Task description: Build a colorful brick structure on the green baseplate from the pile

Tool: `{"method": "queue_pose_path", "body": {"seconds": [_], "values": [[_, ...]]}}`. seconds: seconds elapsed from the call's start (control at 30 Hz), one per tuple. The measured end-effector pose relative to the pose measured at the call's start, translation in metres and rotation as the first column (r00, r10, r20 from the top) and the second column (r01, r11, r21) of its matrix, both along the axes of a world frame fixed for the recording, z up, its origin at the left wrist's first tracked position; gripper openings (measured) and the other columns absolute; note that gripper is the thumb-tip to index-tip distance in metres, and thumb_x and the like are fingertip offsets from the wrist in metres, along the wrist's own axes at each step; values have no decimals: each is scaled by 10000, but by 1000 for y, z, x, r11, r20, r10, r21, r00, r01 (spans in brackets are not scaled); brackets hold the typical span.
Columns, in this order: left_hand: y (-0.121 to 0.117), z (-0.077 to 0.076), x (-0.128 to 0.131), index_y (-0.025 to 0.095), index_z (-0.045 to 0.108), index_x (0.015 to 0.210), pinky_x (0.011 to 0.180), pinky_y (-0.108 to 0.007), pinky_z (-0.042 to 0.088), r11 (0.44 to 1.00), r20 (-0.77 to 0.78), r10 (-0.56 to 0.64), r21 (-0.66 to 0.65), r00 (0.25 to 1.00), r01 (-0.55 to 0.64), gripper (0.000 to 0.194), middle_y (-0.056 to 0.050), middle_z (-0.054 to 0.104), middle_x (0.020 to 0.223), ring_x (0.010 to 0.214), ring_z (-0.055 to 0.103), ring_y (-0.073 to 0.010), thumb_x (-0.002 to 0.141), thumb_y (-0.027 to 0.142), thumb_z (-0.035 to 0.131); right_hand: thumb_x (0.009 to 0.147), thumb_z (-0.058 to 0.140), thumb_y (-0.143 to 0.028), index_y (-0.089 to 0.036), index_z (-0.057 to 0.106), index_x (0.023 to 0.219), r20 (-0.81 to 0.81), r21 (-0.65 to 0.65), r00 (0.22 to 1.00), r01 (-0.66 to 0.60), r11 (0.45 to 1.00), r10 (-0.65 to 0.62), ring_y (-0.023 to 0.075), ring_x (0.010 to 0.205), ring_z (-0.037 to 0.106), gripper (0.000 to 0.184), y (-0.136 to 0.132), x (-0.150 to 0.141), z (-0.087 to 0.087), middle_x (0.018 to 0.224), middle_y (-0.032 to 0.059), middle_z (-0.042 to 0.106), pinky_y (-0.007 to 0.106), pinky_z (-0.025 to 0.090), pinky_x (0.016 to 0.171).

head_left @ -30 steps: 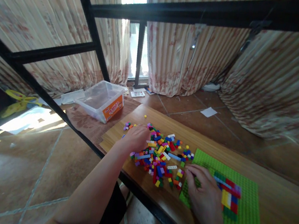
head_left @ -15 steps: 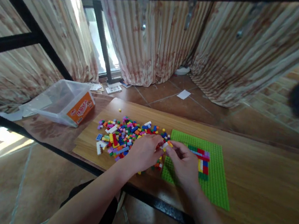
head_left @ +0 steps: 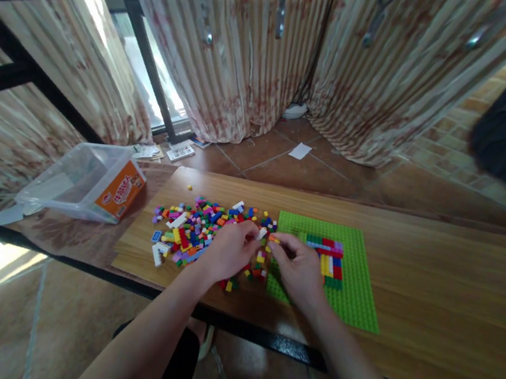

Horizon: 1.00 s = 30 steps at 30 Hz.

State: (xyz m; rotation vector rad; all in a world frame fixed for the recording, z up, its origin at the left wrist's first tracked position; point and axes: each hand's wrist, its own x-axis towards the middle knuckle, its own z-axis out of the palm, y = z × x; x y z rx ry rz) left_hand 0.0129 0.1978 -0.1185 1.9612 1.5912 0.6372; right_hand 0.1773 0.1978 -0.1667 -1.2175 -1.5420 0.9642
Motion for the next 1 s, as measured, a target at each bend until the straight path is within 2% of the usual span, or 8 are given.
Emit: {"method": "queue_pose_path", "body": {"seconds": [0.1, 0.2, 0.33, 0.5, 0.6, 0.77, 0.87, 1.0], "values": [[5, 2, -7, 153, 654, 836, 721, -271, 490, 997, 167, 45, -63, 985, -35, 107, -22, 697, 796, 751, 627, -159, 856, 184, 554, 861, 572, -291, -212, 730, 984, 158, 86, 987, -11, 996, -3, 216, 866, 705, 216, -4, -3, 2, 969, 65, 765, 357, 537, 796], [8, 2, -7, 147, 657, 858, 762, -272, 527, 976, 422, 144, -208, 895, -58, 134, -29, 710, 854, 811, 650, -159, 861, 201, 535, 847, 577, -254, -216, 719, 1055, 209, 94, 977, -57, 994, 36, 212, 879, 710, 254, -6, -6, 3, 979, 67, 764, 349, 541, 802], [7, 4, -3, 133, 661, 866, 783, -277, 543, 928, 637, 296, -369, 711, -56, 140, -45, 713, 902, 853, 663, -157, 849, 189, 533, 876, 561, -289, -219, 707, 1085, 159, 64, 985, -72, 995, 61, 196, 829, 704, 265, -7, -6, 6, 936, 52, 762, 325, 544, 751], [4, 6, 1, 124, 688, 843, 752, -244, 497, 920, 751, 289, -389, 594, 44, 163, -37, 698, 829, 785, 634, -136, 777, 271, 667, 858, 620, -387, -176, 698, 1071, 43, 10, 997, -72, 997, 71, 181, 739, 664, 310, -5, -4, 9, 858, 55, 737, 296, 523, 674], [3, 5, 5, 120, 693, 810, 703, -223, 457, 921, 761, 263, -381, 593, 80, 200, -18, 670, 760, 721, 596, -115, 742, 307, 706, 844, 640, -390, -174, 698, 1060, -71, -32, 991, -115, 993, 112, 167, 710, 643, 311, -3, -4, 7, 835, 43, 726, 286, 511, 659], [4, 4, 8, 120, 681, 759, 649, -216, 417, 930, 728, 245, -362, 641, 55, 210, -3, 633, 691, 662, 545, -105, 739, 328, 700, 834, 637, -348, -183, 718, 894, -195, -86, 974, -131, 988, 113, 163, 714, 649, 194, -2, -5, 6, 837, 36, 737, 284, 510, 668], [5, 5, 6, 123, 664, 732, 618, -212, 394, 930, 708, 247, -365, 662, 43, 204, 7, 605, 656, 631, 520, -98, 738, 326, 685, 824, 640, -305, -185, 715, 884, -169, -68, 980, -115, 991, 102, 166, 742, 660, 154, -2, -5, 7, 835, 32, 741, 290, 514, 700], [6, 4, 1, 127, 661, 734, 570, -208, 350, 931, 654, 250, -365, 714, 8, 187, 15, 587, 641, 587, 478, -89, 741, 313, 672, 818, 629, -234, -194, 712, 941, -32, -23, 997, -77, 997, 76, 170, 808, 678, 154, -4, -5, 8, 912, 36, 751, 302, 516, 761]]}}
